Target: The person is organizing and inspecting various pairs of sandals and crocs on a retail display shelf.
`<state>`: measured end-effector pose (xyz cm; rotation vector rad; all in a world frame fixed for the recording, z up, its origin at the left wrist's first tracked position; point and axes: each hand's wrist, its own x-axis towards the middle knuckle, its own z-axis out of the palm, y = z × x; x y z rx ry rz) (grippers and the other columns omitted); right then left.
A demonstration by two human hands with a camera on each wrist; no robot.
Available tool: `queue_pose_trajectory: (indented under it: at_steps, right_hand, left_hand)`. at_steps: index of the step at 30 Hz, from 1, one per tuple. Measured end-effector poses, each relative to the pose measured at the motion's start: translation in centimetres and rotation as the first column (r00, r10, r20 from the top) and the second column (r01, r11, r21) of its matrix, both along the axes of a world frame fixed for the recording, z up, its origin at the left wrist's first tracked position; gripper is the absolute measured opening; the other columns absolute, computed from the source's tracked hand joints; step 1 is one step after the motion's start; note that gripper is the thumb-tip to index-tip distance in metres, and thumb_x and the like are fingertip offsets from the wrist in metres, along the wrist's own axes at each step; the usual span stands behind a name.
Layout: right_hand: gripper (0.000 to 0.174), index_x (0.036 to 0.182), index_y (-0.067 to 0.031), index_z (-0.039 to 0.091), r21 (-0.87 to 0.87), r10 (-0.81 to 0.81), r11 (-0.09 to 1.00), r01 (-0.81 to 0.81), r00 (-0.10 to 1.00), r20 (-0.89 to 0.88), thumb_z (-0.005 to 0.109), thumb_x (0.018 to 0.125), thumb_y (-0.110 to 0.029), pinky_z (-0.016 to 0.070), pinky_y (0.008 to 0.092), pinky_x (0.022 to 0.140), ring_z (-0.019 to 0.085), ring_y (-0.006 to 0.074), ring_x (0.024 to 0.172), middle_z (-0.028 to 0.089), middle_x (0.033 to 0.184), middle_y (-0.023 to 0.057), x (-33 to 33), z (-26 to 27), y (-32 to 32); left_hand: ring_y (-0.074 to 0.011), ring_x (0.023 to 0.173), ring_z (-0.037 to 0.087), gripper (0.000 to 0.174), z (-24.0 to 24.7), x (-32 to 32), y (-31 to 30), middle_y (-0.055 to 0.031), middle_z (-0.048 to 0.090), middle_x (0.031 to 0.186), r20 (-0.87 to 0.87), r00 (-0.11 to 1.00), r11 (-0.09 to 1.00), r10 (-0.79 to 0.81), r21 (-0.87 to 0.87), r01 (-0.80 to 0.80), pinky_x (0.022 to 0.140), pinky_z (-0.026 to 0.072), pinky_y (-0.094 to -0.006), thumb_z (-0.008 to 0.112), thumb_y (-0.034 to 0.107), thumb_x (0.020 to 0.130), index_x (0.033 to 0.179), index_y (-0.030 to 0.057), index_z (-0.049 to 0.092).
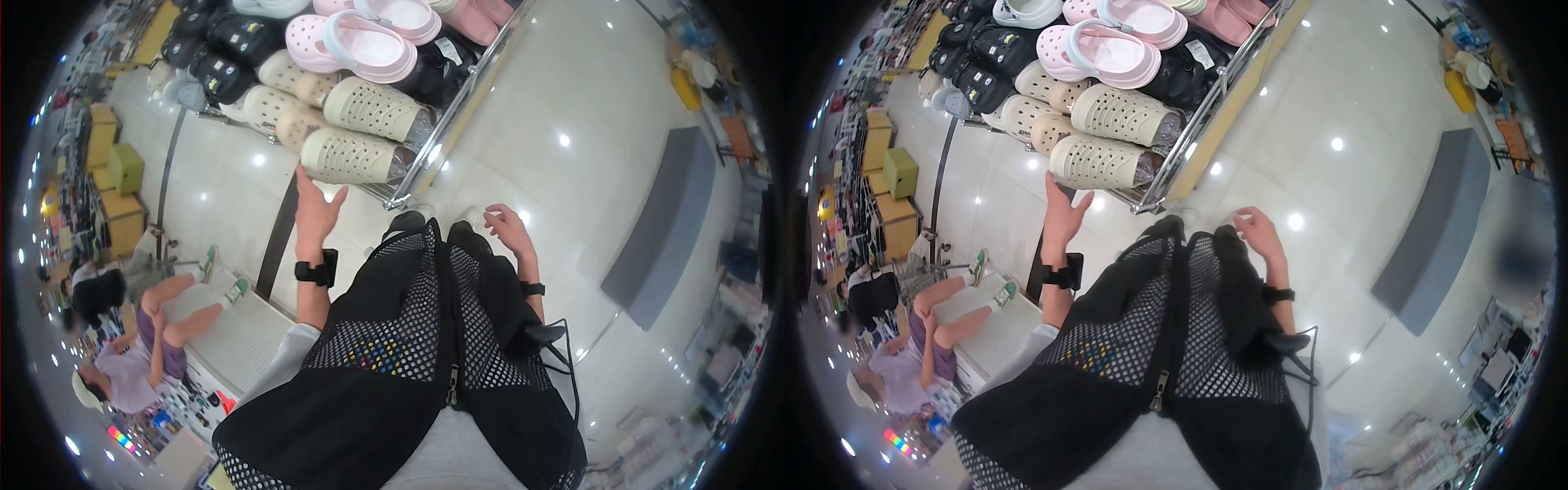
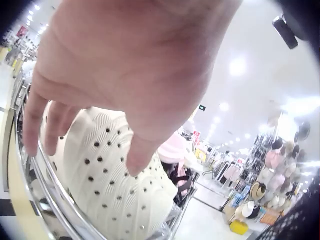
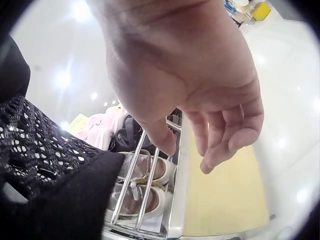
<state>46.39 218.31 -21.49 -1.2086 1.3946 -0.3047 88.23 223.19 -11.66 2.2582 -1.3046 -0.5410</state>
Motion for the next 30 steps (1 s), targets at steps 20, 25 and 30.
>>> queue_pose_trajectory:
  at_steps: [20,25,30]
  right_hand:
    - [0.039,0.121,-0.0017,0.066,0.017,0.095,0.995,-0.097,0.991,0.092,0.068,0.097,-0.032,0.0502,0.0286,0.063,0.066,0.0147,0.072,0.073,0.086,0.009,-8.8,-2.3,-6.1]
    - [0.043,0.123,-0.0004,0.066,0.036,0.067,0.997,-0.07,0.995,0.076,0.07,0.096,-0.033,0.0555,0.031,0.071,0.069,0.0174,0.077,0.074,0.088,0.0122,-9.8,-2.6,-8.8]
    - [0.038,0.121,-0.0019,0.066,0.015,0.077,0.997,-0.076,0.996,-0.051,0.069,0.098,-0.031,0.0513,0.0283,0.067,0.064,0.0136,0.075,0.072,0.086,0.0081,-11.6,-2.2,-14.7]
  left_hand:
    - [-0.0411,0.114,0.066,0.067,2.2,-12.9,-2.5,-0.0271,0.069,0.12,-0.074,0.926,0.776,-0.369,0.524,0.351,0.097,0.0529,-0.0476,0.067,0.045,0.095,0.141,-0.0016,0.051]
    - [-0.0403,0.116,0.064,0.058,2.7,-15.4,-9.3,-0.0216,0.068,0.124,-0.166,0.903,0.82,-0.396,0.378,0.43,0.098,0.0519,-0.0476,0.067,0.037,0.095,0.141,0.0048,0.052]
    - [-0.04,0.119,0.061,0.05,1.2,-17.3,-16.8,-0.0188,0.061,0.133,-0.133,0.855,0.846,-0.501,0.131,0.516,0.099,0.0509,-0.0473,0.068,0.029,0.095,0.137,0.0054,0.055]
